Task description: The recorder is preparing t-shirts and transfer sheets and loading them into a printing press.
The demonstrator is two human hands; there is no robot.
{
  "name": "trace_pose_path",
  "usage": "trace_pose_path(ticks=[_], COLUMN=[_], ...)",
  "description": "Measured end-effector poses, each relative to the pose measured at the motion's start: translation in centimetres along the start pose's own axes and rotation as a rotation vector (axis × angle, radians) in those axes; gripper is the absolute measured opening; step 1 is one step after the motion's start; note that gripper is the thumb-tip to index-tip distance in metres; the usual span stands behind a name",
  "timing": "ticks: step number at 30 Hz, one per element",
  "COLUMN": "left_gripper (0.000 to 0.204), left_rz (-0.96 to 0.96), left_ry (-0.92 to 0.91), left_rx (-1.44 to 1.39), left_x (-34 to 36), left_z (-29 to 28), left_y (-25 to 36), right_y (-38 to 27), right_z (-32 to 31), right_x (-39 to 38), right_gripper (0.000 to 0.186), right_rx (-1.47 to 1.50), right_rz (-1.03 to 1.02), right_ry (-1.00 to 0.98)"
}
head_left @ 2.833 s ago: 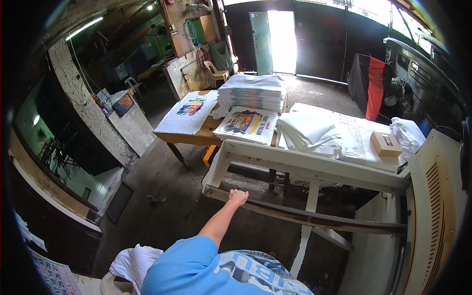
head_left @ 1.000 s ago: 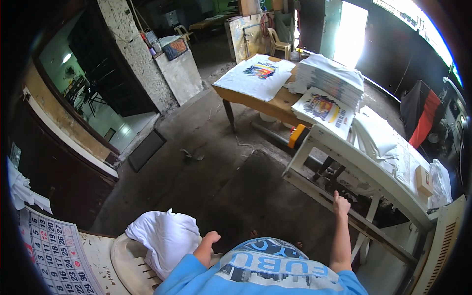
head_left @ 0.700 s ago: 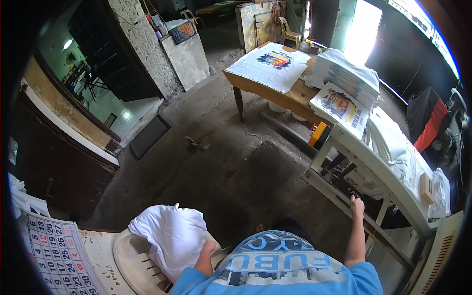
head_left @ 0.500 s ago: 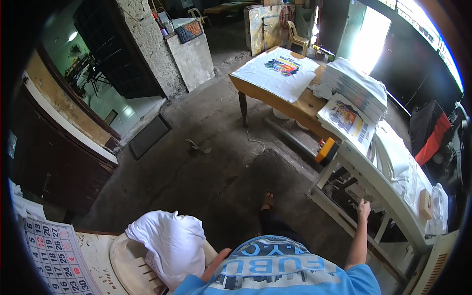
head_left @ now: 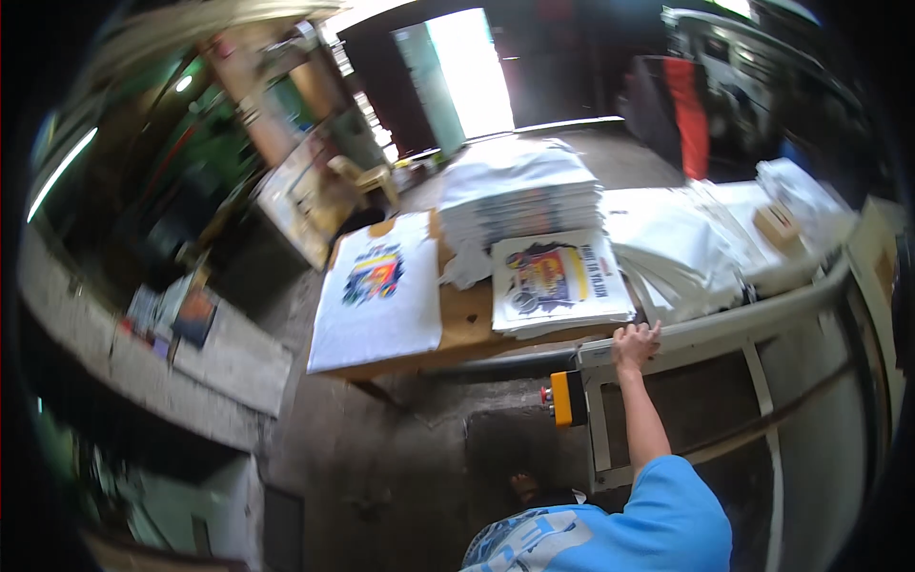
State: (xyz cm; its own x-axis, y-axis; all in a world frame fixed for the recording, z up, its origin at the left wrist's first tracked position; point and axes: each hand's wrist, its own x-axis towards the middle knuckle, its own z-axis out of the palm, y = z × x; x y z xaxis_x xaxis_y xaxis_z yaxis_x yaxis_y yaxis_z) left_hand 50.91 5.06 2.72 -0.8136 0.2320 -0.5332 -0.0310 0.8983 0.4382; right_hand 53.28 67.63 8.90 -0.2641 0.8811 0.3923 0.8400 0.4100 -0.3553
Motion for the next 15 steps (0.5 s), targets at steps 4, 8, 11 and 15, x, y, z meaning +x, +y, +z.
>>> trace_pose_path(ticks=[4,8,11,15], left_gripper=[0.029,0.029,0.029,0.029], left_rz=[0.262,0.541,0.695,0.839], left_ry=[-0.123,-0.25,-0.309,-0.343], left_rx=[0.134,0.209,0.208,0.145], left_x=[9.1,17.7,21.3,25.1], left_z=[-3.8,-3.9,-2.8,-1.3], left_y=[6.3,14.8,19.6,24.6], right_y=[5.1,2.0,1.2,1.1], right_z=[1.2,2.6,0.9,0.1], right_x=[1.2,0.2,0.0,-0.1], right_gripper=[0.03,0.033,0.033,0.032], right_rx=[0.051,0.033,0.01,0.03], right_rz=[-0.067,-0.027,0.101,0.152], right_ry=[-0.02,0.21,-0.077,-0.095])
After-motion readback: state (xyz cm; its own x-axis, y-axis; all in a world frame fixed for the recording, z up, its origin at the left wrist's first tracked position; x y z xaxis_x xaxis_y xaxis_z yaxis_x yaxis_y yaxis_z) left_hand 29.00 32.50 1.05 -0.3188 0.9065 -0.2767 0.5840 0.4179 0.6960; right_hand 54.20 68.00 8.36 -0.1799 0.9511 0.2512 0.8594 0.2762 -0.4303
